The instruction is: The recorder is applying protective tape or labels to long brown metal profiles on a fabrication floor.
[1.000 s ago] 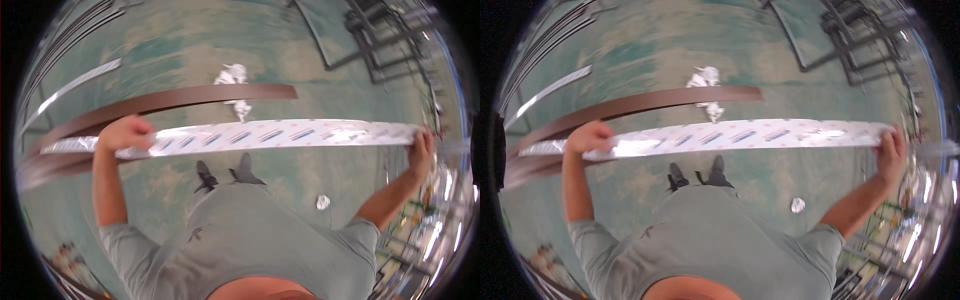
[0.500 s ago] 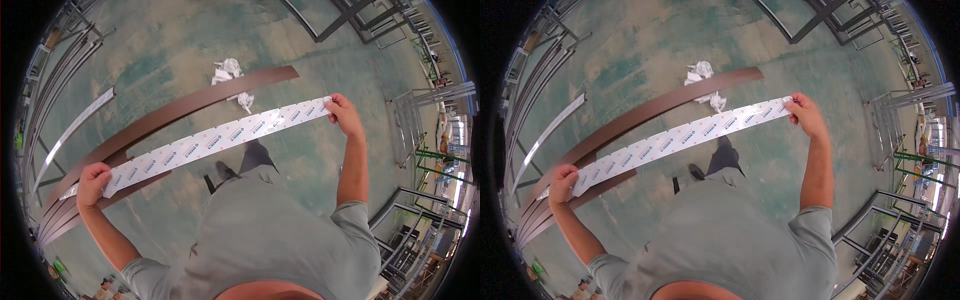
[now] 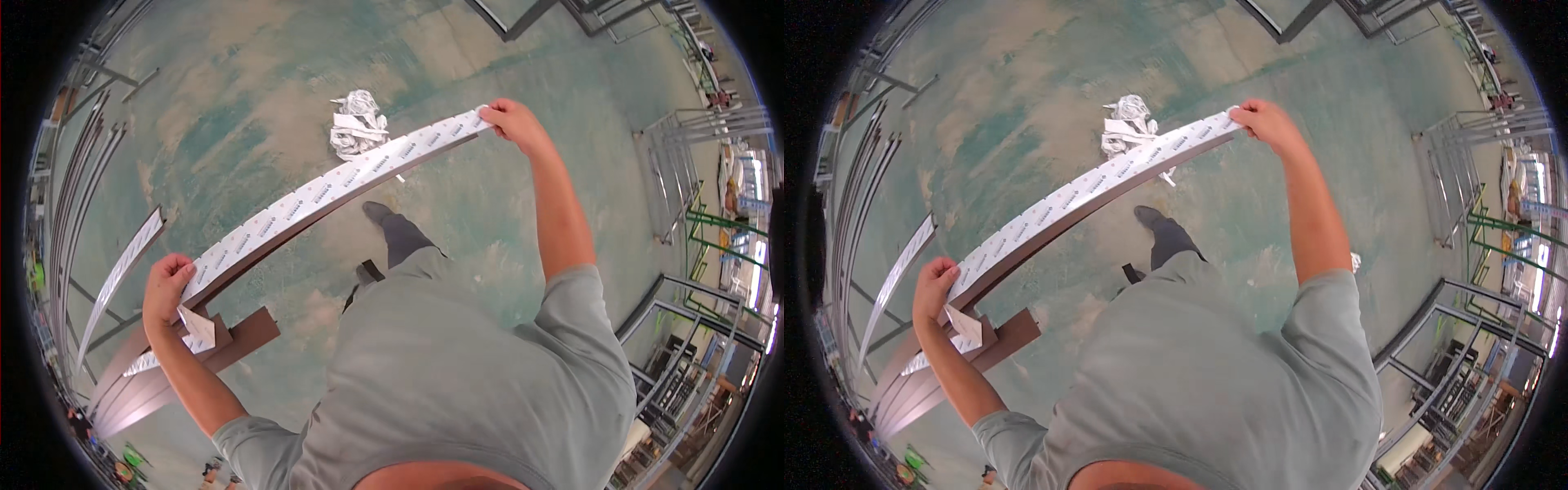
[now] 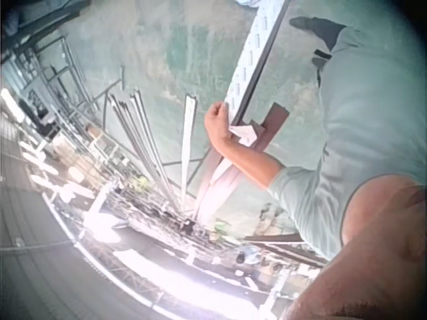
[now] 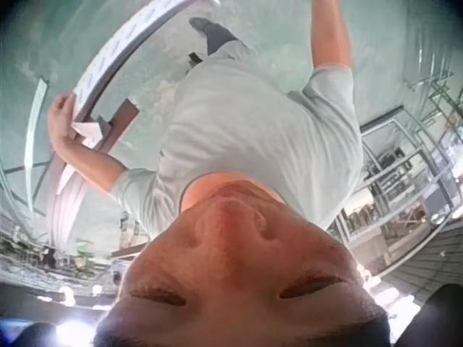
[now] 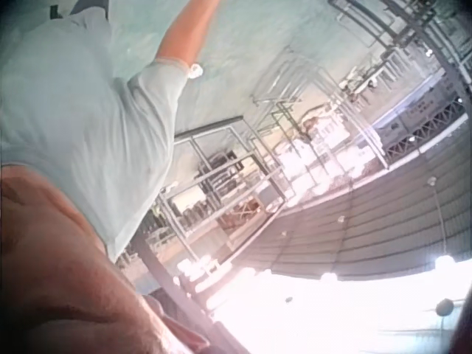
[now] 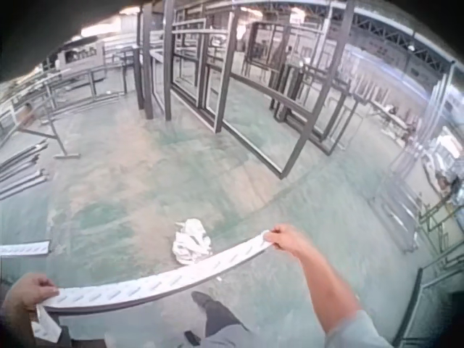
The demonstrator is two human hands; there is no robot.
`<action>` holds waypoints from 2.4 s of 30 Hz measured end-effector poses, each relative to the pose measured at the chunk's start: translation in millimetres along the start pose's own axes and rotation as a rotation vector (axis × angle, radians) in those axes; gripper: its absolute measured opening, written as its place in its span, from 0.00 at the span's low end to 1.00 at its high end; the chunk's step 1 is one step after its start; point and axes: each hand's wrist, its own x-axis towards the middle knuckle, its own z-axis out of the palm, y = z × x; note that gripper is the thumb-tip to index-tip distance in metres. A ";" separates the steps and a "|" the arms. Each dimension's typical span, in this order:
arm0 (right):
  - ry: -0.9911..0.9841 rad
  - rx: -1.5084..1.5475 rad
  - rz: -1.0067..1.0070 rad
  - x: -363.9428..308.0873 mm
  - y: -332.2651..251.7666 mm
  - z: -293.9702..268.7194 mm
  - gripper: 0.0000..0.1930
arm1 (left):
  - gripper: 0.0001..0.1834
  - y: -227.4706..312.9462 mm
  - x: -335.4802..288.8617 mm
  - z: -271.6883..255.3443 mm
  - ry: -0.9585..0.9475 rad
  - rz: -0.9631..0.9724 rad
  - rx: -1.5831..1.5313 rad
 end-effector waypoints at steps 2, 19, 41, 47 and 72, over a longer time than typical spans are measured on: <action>0.019 -0.075 0.028 16.5 10.8 -2.3 0.16 | 0.05 11.0 15.6 4.7 -0.013 -0.007 0.033; 0.078 -0.208 -0.043 29.4 20.9 12.9 0.15 | 0.04 19.0 32.8 3.1 0.002 -0.107 0.036; -0.071 0.115 0.164 26.3 40.9 35.4 0.12 | 0.04 -8.3 36.4 2.5 -0.001 -0.139 -0.005; 0.004 0.095 0.067 32.0 54.2 25.1 0.13 | 0.06 4.6 33.6 -5.5 0.031 -0.033 0.230; -0.001 0.054 -0.151 28.3 -2.0 0.5 0.10 | 0.09 23.9 -106.3 -20.3 0.101 0.056 -0.099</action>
